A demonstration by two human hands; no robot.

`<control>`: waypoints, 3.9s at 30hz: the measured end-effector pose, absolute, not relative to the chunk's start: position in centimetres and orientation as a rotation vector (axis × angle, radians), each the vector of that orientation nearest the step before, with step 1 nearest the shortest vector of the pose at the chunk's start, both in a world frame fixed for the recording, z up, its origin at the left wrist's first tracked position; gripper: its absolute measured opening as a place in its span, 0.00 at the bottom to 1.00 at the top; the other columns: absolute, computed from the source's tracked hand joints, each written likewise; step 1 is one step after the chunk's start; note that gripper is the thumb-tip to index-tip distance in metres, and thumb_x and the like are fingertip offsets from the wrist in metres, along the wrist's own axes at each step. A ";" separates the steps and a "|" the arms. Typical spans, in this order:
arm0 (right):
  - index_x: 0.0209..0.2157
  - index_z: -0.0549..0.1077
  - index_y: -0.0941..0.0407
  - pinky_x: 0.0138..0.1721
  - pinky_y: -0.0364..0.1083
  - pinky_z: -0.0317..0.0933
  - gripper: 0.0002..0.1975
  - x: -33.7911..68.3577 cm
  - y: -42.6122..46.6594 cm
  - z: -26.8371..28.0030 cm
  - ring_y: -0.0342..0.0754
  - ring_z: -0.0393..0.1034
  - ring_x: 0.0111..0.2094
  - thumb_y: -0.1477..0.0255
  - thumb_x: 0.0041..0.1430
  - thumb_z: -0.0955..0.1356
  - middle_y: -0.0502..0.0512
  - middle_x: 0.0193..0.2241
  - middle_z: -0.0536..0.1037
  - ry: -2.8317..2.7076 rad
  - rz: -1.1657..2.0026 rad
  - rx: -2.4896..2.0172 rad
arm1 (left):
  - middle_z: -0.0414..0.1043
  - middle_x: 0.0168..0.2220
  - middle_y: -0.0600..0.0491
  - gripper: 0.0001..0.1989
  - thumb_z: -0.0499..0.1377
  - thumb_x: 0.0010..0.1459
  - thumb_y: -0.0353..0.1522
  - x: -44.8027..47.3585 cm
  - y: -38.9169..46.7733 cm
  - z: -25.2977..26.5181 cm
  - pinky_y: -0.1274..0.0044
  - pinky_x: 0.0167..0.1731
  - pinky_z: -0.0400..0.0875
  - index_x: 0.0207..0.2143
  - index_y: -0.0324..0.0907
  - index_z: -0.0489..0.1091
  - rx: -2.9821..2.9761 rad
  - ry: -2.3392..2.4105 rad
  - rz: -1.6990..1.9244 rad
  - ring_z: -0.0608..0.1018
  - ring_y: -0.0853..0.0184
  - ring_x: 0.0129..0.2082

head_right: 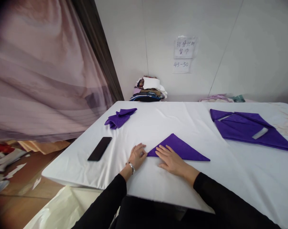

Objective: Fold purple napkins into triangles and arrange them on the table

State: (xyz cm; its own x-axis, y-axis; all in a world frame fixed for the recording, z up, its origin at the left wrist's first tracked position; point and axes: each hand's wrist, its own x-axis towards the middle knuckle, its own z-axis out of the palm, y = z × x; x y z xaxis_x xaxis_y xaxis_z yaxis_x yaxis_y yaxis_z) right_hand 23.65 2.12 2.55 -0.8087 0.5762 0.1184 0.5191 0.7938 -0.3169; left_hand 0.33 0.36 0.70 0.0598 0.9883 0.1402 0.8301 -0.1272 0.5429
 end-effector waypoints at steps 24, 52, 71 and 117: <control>0.63 0.42 0.53 0.60 0.57 0.35 0.33 20.6 1.5 1.3 0.52 0.40 0.62 0.61 0.60 0.59 0.58 0.62 0.50 -2.763 0.416 -0.895 | 0.44 0.64 0.48 0.31 0.45 0.59 0.46 5.8 -0.5 1.8 0.62 0.60 0.41 0.60 0.40 0.48 2.366 1.548 0.447 0.45 0.62 0.63; 0.51 0.66 0.56 0.43 0.50 0.60 0.22 29.8 9.9 -1.2 0.53 0.65 0.41 0.71 0.54 0.61 0.57 0.37 0.74 -2.056 0.278 -1.649 | 0.41 0.64 0.44 0.37 0.41 0.58 0.50 5.8 -0.1 1.7 0.60 0.60 0.43 0.61 0.33 0.45 2.363 1.715 0.155 0.43 0.58 0.63; 0.36 0.72 0.53 0.40 0.48 0.59 0.12 29.8 10.8 -1.4 0.50 0.64 0.37 0.73 0.53 0.60 0.53 0.30 0.71 -2.031 0.347 -1.498 | 0.41 0.64 0.44 0.37 0.42 0.58 0.50 5.8 0.0 1.6 0.61 0.60 0.42 0.61 0.33 0.45 2.350 1.707 0.163 0.43 0.58 0.63; 0.62 0.49 0.52 0.60 0.57 0.35 0.31 32.7 7.6 0.4 0.51 0.39 0.63 0.52 0.61 0.53 0.56 0.62 0.51 -2.473 0.264 -1.485 | 0.41 0.64 0.44 0.39 0.39 0.57 0.53 8.9 3.2 1.1 0.61 0.60 0.41 0.61 0.34 0.47 2.560 1.513 0.074 0.44 0.57 0.63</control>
